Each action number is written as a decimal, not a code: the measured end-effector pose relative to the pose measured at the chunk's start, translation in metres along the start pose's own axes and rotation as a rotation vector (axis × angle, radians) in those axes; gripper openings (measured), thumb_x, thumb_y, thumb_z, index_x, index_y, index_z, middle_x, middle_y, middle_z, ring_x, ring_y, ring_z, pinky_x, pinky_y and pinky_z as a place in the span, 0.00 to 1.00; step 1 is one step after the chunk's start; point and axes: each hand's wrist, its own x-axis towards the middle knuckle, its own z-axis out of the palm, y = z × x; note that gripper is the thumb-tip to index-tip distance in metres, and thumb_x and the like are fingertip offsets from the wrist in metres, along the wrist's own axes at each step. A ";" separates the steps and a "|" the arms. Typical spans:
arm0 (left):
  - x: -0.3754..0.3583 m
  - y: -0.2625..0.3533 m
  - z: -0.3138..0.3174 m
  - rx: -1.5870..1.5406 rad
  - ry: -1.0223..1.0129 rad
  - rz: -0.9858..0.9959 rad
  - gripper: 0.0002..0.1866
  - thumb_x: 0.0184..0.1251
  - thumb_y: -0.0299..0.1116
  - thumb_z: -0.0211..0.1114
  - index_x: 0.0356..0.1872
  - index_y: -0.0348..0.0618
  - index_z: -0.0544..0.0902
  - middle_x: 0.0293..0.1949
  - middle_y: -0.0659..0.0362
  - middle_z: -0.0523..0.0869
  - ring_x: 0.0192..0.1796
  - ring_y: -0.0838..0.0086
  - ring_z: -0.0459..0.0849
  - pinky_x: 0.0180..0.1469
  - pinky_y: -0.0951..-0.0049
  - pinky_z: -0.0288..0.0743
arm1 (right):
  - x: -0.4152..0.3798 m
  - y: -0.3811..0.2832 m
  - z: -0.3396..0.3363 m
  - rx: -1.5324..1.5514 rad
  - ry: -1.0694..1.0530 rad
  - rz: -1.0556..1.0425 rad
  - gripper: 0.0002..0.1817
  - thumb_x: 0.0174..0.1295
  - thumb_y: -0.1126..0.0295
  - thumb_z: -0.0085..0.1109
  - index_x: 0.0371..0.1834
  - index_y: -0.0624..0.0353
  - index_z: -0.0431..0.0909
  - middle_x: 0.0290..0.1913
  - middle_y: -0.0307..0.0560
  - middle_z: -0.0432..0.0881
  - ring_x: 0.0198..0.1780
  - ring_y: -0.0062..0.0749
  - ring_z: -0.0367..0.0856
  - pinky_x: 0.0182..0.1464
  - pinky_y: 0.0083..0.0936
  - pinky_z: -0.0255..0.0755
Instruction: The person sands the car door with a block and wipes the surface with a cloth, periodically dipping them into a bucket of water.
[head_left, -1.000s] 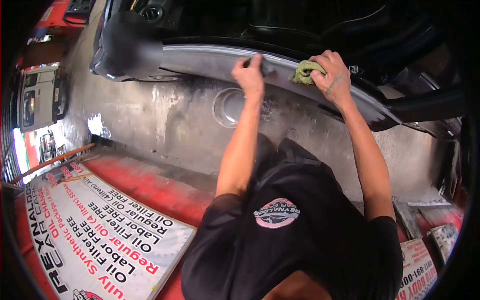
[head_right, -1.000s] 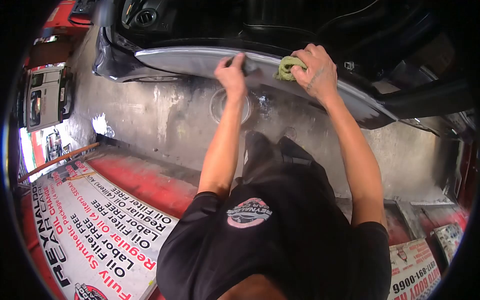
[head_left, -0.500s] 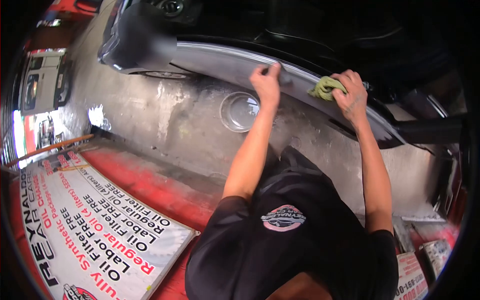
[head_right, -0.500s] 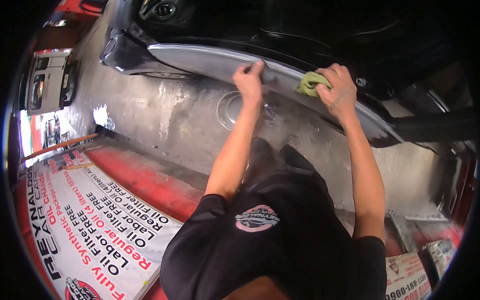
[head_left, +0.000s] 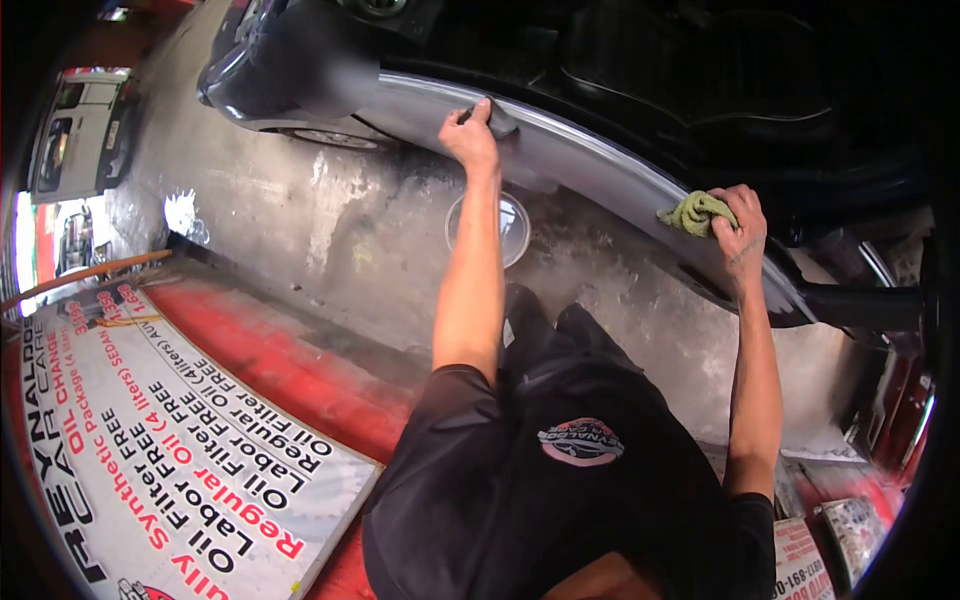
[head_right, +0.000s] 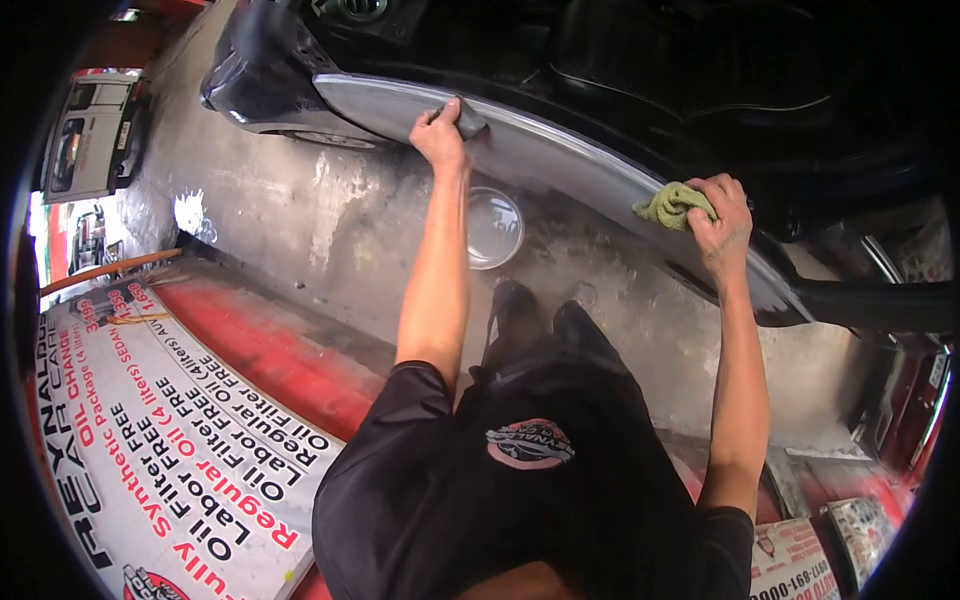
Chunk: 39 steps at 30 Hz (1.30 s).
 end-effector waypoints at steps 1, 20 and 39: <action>0.004 -0.001 0.002 -0.003 0.000 0.002 0.05 0.64 0.22 0.77 0.32 0.33 0.88 0.32 0.61 0.88 0.34 0.77 0.82 0.41 0.72 0.76 | 0.002 0.001 0.001 -0.003 -0.003 0.001 0.21 0.53 0.64 0.59 0.46 0.63 0.88 0.41 0.51 0.81 0.47 0.47 0.80 0.54 0.37 0.76; 0.005 0.002 -0.008 0.123 -0.102 0.091 0.10 0.62 0.26 0.79 0.31 0.30 0.86 0.29 0.61 0.87 0.32 0.77 0.80 0.39 0.71 0.76 | 0.008 -0.008 -0.001 0.044 -0.033 0.007 0.22 0.55 0.63 0.57 0.47 0.69 0.87 0.40 0.52 0.80 0.47 0.44 0.79 0.54 0.34 0.74; 0.005 0.017 -0.011 0.005 -0.151 -0.096 0.05 0.65 0.24 0.72 0.34 0.31 0.85 0.30 0.56 0.88 0.36 0.77 0.82 0.42 0.71 0.77 | 0.006 -0.004 0.001 0.013 -0.005 -0.017 0.22 0.55 0.64 0.57 0.47 0.68 0.87 0.41 0.54 0.81 0.47 0.46 0.80 0.54 0.35 0.75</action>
